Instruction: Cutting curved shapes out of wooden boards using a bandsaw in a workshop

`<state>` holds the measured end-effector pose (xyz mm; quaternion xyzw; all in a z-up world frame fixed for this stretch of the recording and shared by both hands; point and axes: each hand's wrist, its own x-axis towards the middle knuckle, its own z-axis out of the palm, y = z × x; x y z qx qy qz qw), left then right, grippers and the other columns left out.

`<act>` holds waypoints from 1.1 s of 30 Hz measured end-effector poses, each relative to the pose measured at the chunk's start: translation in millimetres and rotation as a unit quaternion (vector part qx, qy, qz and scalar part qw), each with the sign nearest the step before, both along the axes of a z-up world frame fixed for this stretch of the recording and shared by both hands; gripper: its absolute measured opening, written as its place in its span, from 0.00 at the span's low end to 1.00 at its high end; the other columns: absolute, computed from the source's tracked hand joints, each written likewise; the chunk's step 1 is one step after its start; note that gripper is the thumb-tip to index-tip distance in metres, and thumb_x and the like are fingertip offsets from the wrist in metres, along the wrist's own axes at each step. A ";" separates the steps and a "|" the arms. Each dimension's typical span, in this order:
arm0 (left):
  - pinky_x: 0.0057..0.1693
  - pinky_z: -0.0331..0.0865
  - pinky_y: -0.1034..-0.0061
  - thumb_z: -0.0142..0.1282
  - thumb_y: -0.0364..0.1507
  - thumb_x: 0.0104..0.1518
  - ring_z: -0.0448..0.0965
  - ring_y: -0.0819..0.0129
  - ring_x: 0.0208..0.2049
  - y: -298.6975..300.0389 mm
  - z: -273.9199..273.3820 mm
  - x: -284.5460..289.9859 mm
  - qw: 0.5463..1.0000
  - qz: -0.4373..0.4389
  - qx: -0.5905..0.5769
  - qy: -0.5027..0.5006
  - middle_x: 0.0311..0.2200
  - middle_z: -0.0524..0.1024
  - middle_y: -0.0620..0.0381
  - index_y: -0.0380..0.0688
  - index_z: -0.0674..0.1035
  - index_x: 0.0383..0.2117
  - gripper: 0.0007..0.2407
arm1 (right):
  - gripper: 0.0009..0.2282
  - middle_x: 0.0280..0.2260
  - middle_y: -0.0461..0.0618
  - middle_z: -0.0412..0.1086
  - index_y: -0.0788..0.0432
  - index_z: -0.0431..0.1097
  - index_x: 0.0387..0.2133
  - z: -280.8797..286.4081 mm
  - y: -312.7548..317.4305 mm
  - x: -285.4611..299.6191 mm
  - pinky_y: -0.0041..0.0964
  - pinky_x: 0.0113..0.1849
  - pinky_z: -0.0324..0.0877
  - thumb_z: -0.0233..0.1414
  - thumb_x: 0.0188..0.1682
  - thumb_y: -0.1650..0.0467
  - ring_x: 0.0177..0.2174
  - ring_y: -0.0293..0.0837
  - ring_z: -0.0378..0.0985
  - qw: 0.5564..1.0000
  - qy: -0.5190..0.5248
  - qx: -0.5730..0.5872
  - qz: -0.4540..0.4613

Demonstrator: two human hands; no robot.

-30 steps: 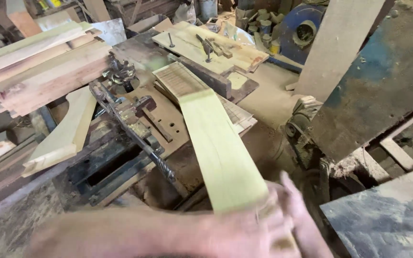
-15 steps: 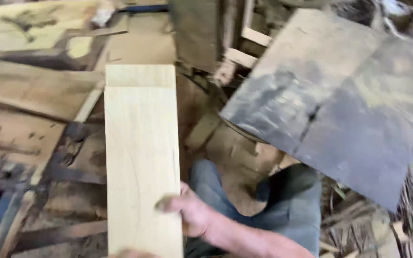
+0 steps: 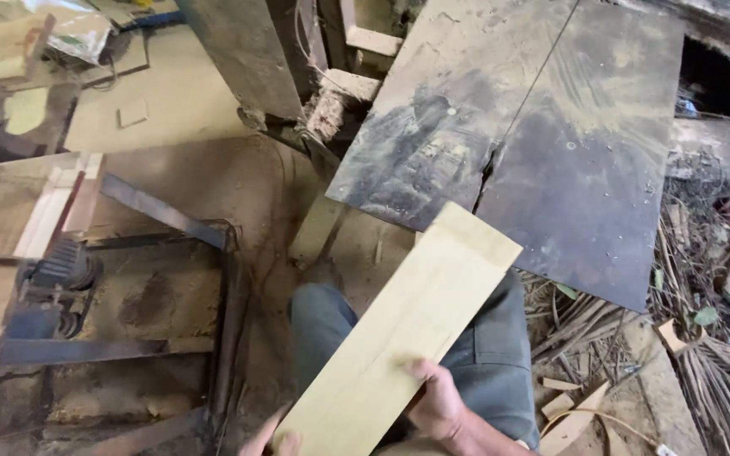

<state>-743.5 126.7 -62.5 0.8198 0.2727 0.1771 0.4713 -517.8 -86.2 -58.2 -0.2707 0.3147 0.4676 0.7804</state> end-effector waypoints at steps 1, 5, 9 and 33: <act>0.40 0.77 0.84 0.57 0.41 0.51 0.89 0.72 0.28 8.5 12.1 48.0 1.000 0.022 -0.016 0.013 0.26 0.91 0.56 0.50 0.92 0.36 0.15 | 0.19 0.41 0.59 0.78 0.64 0.76 0.42 -8.0 -6.8 7.5 0.51 0.45 0.71 0.50 0.35 0.71 0.41 0.58 0.78 0.999 0.002 -0.016 -0.036; 0.44 0.80 0.79 0.60 0.40 0.50 0.90 0.71 0.38 21.7 -0.1 99.2 0.997 0.001 0.009 0.072 0.36 0.91 0.57 0.50 0.91 0.38 0.15 | 0.22 0.45 0.60 0.76 0.63 0.73 0.46 -0.6 -14.1 42.6 0.55 0.48 0.71 0.50 0.36 0.72 0.44 0.59 0.76 0.992 0.029 -0.045 -0.110; 0.40 0.77 0.82 0.60 0.42 0.51 0.90 0.76 0.36 26.6 17.9 133.5 0.970 0.028 -0.068 0.234 0.32 0.93 0.61 0.55 0.93 0.36 0.14 | 0.17 0.41 0.63 0.79 0.70 0.74 0.41 24.1 -52.0 77.7 0.46 0.39 0.72 0.53 0.46 0.66 0.35 0.56 0.78 0.975 -0.091 -0.146 0.141; 0.38 0.82 0.74 0.62 0.41 0.48 0.90 0.62 0.29 25.9 -8.4 183.3 0.961 0.008 -0.162 0.224 0.30 0.93 0.52 0.49 0.94 0.35 0.16 | 0.20 0.61 0.59 0.63 0.46 0.73 0.55 -10.4 -124.7 240.1 0.54 0.64 0.40 0.36 0.57 0.62 0.64 0.54 0.57 0.433 -0.605 -0.659 0.113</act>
